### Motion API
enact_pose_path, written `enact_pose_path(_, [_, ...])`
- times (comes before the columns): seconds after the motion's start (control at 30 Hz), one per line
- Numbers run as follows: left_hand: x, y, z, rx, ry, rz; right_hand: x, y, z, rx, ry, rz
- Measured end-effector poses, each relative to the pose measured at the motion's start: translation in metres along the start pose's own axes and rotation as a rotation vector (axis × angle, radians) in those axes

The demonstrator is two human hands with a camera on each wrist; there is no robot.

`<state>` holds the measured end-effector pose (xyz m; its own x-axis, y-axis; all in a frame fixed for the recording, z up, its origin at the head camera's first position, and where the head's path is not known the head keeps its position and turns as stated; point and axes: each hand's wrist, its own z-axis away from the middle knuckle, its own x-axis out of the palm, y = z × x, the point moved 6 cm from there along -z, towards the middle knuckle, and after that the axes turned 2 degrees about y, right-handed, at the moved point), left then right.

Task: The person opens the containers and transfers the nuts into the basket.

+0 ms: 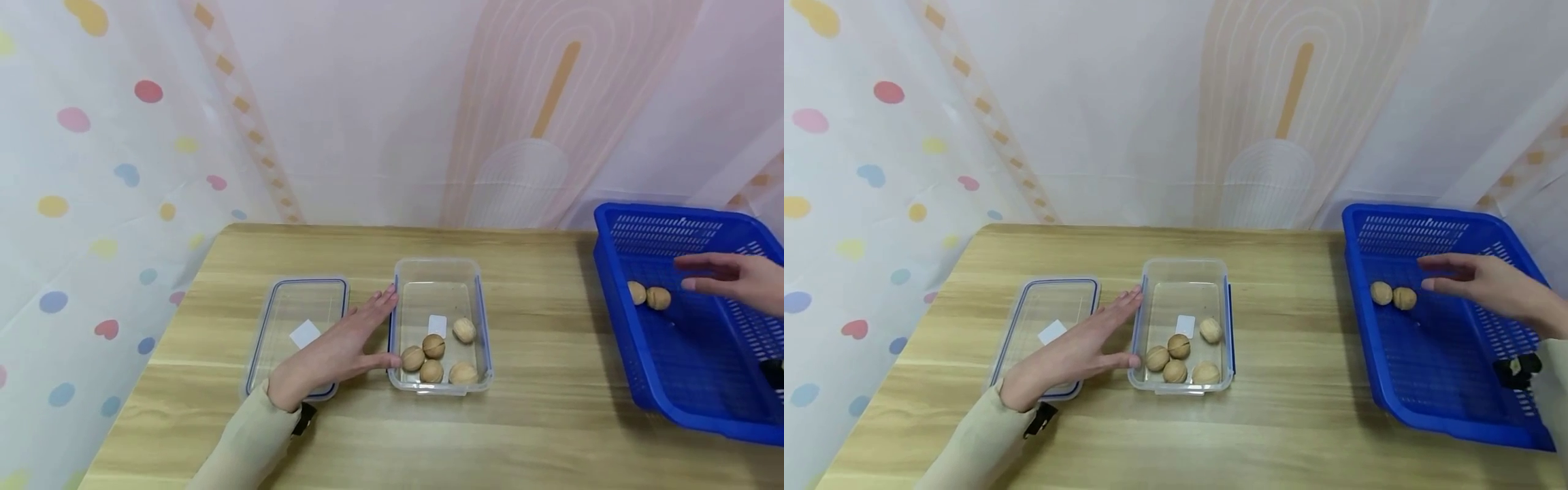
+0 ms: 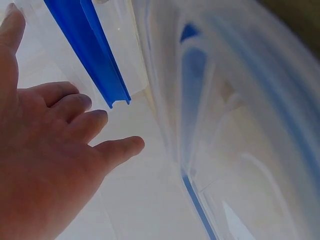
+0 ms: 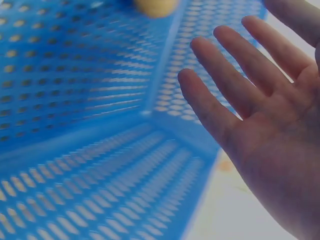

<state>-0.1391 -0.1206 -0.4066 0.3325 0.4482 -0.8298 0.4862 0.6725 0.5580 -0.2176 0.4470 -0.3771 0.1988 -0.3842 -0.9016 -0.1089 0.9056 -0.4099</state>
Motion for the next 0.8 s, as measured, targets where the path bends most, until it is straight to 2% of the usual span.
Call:
enact_pose_path(0.1, [-0.001, 0.001, -0.001, -0.006, 0.0, 0.001, -0.005, -0.001, 0.006, -0.019, 0.108, -0.017])
enact_pose_path(0.17, [-0.001, 0.001, -0.001, -0.01, 0.0, -0.004, -0.006, -0.017, 0.014, -0.039, 0.102, -0.091])
enact_pose_path(0.27, [-0.002, 0.001, -0.001, -0.008, 0.007, -0.015, -0.007, -0.038, 0.025, -0.058, 0.153, -0.102])
enact_pose_path(0.33, [-0.002, 0.001, -0.001, -0.006, 0.014, -0.023, -0.009, -0.057, 0.033, -0.085, 0.15, -0.127])
enact_pose_path(0.4, [-0.003, 0.001, -0.002, -0.005, 0.02, -0.027, -0.01, -0.069, 0.04, -0.1, 0.182, -0.127])
enact_pose_path(0.8, [-0.005, 0.0, -0.004, -0.005, 0.031, -0.018, -0.013, -0.115, 0.073, -0.272, 0.375, -0.354])
